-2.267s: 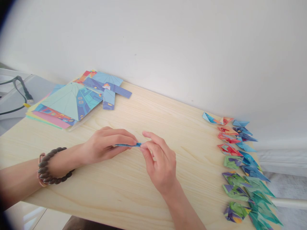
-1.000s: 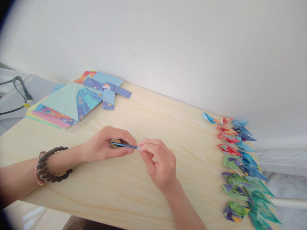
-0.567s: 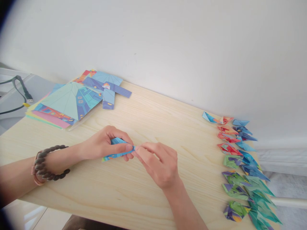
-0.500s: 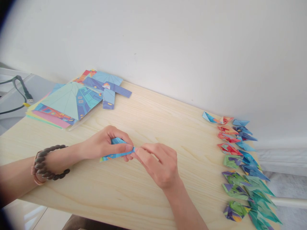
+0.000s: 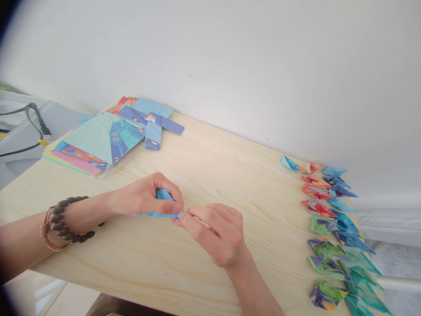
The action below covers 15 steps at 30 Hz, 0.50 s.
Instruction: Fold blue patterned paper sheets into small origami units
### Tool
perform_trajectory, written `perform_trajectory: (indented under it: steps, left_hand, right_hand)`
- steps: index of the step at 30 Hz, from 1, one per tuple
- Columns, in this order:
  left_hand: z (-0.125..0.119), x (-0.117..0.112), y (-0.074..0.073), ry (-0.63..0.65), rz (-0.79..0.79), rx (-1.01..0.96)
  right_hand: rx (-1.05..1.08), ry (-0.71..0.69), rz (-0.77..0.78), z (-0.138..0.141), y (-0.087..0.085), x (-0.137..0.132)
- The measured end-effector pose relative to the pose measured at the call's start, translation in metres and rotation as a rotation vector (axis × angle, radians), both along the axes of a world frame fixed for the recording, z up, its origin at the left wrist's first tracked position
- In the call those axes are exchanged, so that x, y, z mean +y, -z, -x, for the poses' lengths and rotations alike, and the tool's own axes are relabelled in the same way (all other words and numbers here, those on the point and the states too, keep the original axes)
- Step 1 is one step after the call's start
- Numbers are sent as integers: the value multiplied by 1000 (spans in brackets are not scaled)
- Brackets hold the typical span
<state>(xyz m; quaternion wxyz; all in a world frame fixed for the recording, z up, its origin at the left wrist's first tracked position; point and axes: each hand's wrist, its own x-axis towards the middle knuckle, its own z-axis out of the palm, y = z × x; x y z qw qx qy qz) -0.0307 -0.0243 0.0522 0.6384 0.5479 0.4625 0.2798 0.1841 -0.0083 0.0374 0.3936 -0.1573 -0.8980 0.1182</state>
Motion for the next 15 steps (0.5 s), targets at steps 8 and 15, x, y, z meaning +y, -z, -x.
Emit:
perform_trajectory:
  steps: [8, 15]
  left_hand:
    - [-2, 0, -2, 1, -88, -11]
    - [-9, -5, 2, -81, -413, 78]
  right_hand:
    - [135, 61, 219, 9, -2, -4]
    - [103, 198, 643, 12, -1, -7]
